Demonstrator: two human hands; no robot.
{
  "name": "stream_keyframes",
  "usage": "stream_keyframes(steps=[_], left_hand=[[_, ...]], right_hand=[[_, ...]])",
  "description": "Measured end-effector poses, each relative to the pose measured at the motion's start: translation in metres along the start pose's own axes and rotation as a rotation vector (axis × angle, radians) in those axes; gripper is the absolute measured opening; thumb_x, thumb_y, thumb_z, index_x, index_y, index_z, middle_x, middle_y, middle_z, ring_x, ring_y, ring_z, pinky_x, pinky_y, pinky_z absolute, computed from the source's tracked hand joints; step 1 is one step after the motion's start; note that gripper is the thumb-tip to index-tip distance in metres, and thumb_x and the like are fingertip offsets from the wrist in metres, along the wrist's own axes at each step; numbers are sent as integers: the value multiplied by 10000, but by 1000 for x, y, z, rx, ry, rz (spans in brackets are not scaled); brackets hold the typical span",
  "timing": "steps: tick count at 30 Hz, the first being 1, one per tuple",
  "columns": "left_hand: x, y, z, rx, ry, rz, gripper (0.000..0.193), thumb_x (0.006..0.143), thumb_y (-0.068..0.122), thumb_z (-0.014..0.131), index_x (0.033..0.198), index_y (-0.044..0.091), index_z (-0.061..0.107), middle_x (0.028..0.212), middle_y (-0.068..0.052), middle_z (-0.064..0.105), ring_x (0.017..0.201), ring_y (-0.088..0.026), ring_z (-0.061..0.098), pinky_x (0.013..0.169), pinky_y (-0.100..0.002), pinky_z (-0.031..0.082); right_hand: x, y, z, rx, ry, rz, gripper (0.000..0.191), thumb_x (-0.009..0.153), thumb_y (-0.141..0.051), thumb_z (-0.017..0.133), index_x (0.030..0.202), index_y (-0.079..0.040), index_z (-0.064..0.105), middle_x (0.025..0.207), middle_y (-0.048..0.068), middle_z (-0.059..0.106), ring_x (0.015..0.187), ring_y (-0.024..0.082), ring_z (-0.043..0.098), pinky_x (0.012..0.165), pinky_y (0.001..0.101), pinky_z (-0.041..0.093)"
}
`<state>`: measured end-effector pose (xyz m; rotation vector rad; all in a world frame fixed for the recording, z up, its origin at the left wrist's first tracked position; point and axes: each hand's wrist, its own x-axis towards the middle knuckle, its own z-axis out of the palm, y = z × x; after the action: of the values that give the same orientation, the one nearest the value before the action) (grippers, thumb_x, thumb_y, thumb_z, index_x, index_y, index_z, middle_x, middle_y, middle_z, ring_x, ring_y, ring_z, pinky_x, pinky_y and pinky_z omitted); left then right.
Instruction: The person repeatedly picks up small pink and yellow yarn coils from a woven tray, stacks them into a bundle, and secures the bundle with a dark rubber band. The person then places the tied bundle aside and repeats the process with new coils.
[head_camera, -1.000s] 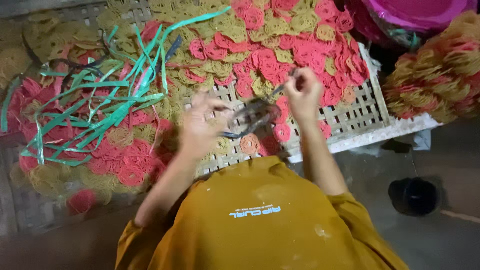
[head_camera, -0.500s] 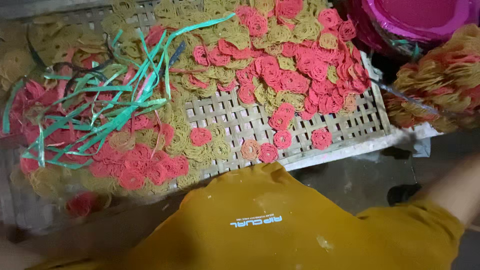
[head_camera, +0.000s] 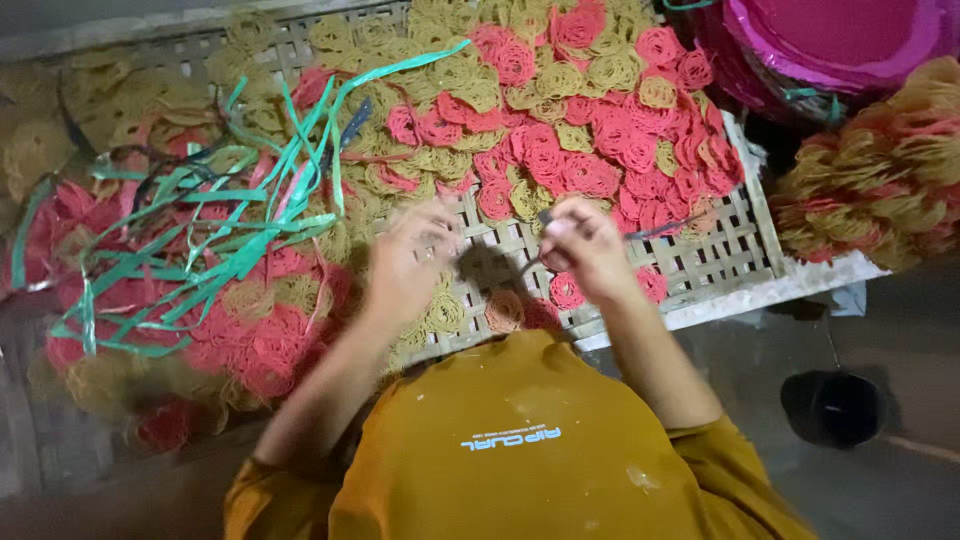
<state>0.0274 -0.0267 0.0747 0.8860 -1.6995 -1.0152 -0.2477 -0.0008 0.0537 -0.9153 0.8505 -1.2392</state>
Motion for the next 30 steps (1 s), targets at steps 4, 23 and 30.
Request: stream_keyframes(steps=[4, 23, 30], left_hand=[[0, -3, 45, -250, -161, -191, 274, 910, 84, 733, 1183, 77, 716, 1051, -44, 682, 971, -152, 662, 889, -271, 536], [-206, -68, -131, 976, 541, -323, 747, 842, 264, 867, 1474, 125, 494, 1513, -192, 437, 1413, -427, 381, 1150, -596, 294], [-94, -65, -207, 1125, 124, -567, 1375, 563, 505, 983, 1634, 361, 134, 1648, -208, -107, 1532, -515, -11, 1139, -799, 10]], right_hand=[[-8, 21, 15, 86, -63, 166, 73, 1031, -135, 642, 1022, -66, 619, 828, 25, 661, 669, 63, 549, 564, 206, 379], [14, 90, 32, -246, 22, 182, 45, 1067, -98, 584, 1040, -78, 553, 757, 1, 517, 630, 73, 424, 578, 239, 348], [29, 85, 64, -341, -82, 128, 23, 1058, -77, 561, 1059, -78, 538, 795, -17, 519, 672, 65, 443, 581, 221, 341]])
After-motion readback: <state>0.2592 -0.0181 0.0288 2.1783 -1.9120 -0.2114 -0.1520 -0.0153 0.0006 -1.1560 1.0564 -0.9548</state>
